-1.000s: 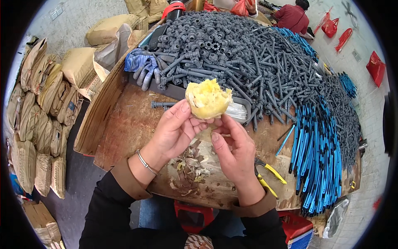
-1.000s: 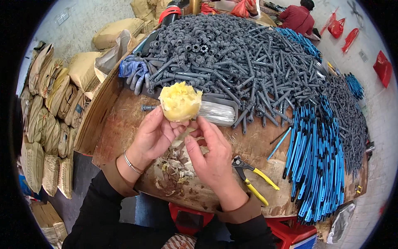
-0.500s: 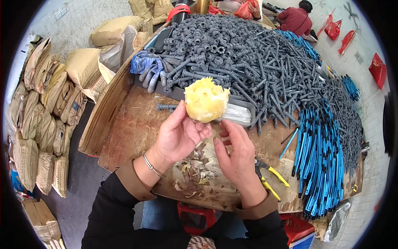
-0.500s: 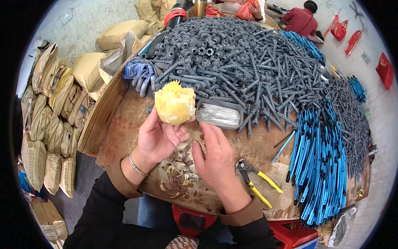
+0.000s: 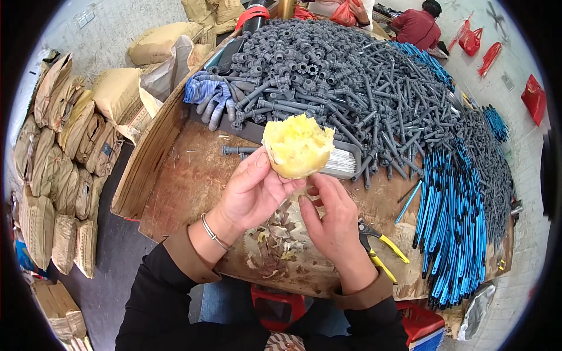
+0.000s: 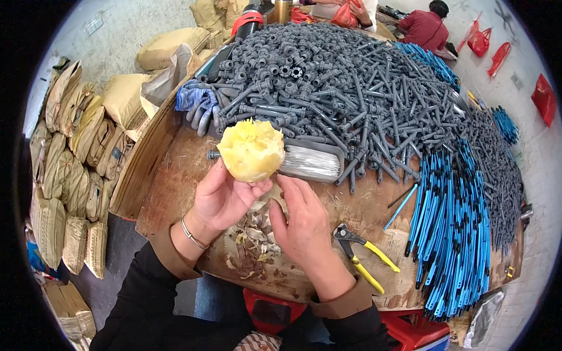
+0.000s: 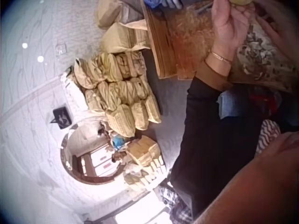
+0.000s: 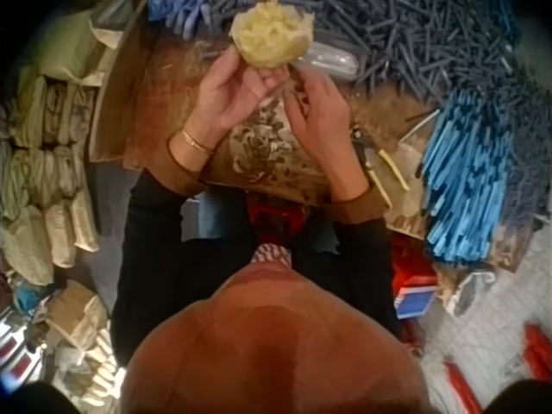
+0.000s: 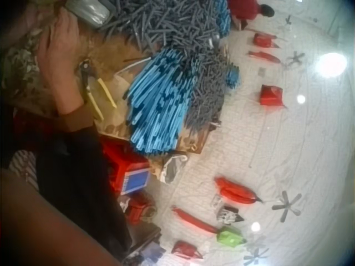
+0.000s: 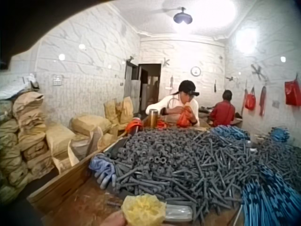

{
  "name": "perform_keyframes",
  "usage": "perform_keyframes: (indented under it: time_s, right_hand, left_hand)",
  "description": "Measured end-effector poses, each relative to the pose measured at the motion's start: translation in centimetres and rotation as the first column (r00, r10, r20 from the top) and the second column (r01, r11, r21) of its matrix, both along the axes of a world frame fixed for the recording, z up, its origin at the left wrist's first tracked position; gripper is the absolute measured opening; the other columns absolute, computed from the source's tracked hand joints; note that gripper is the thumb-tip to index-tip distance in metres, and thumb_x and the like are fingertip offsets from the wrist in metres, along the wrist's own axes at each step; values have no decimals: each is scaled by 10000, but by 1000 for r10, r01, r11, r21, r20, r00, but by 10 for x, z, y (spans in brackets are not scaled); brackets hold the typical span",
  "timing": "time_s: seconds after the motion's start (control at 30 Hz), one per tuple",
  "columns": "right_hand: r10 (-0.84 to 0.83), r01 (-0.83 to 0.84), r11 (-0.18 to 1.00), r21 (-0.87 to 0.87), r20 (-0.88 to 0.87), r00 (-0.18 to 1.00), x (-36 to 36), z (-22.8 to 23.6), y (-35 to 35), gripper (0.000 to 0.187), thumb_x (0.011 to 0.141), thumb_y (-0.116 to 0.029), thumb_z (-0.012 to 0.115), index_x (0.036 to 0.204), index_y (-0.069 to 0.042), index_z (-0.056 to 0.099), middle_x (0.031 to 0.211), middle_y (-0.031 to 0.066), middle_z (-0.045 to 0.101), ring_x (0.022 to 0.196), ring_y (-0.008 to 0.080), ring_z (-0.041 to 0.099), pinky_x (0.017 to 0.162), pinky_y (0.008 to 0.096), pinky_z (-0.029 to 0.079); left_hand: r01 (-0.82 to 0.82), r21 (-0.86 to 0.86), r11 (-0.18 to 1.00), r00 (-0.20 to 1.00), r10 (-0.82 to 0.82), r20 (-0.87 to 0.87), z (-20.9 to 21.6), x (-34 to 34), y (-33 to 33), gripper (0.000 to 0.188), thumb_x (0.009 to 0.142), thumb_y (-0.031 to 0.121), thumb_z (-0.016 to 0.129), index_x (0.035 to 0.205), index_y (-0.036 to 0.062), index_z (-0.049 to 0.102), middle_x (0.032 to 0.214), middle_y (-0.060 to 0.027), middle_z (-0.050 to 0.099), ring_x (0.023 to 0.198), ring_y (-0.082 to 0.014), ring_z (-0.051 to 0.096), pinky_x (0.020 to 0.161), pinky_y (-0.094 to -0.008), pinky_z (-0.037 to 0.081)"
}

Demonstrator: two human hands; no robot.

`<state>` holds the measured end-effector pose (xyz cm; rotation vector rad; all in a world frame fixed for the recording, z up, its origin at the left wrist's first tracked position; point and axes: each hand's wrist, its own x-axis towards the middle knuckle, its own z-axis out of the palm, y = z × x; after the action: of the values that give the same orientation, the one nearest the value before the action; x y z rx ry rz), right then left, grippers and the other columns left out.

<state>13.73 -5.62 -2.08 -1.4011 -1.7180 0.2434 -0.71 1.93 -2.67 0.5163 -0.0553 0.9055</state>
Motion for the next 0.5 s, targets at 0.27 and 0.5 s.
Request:
perform_keyframes:
  time_s: [0.27, 0.5]
  right_hand:
    - [5, -5, 1000, -2, 6, 1000, -4, 0, 1, 359, 778, 0, 616, 1122, 30, 518, 988, 142, 573, 798, 224, 602, 653, 309, 514]
    - [-22, 22, 999, 48, 0, 1000, -8, -3, 1, 367, 761, -7, 629, 1112, 25, 528, 969, 146, 581, 785, 241, 610, 651, 319, 513]
  left_hand:
    - [-33, 90, 995, 998, 37, -42, 3, -5, -2, 565, 876, 222, 600, 1341, 38, 339, 1343, -126, 437, 1213, -260, 456, 982, -426, 413]
    - [-39, 107, 993, 998, 44, -41, -3, -4, -2, 577, 873, 183, 609, 1362, 72, 325, 1358, -118, 424, 1230, -261, 442, 978, -402, 424]
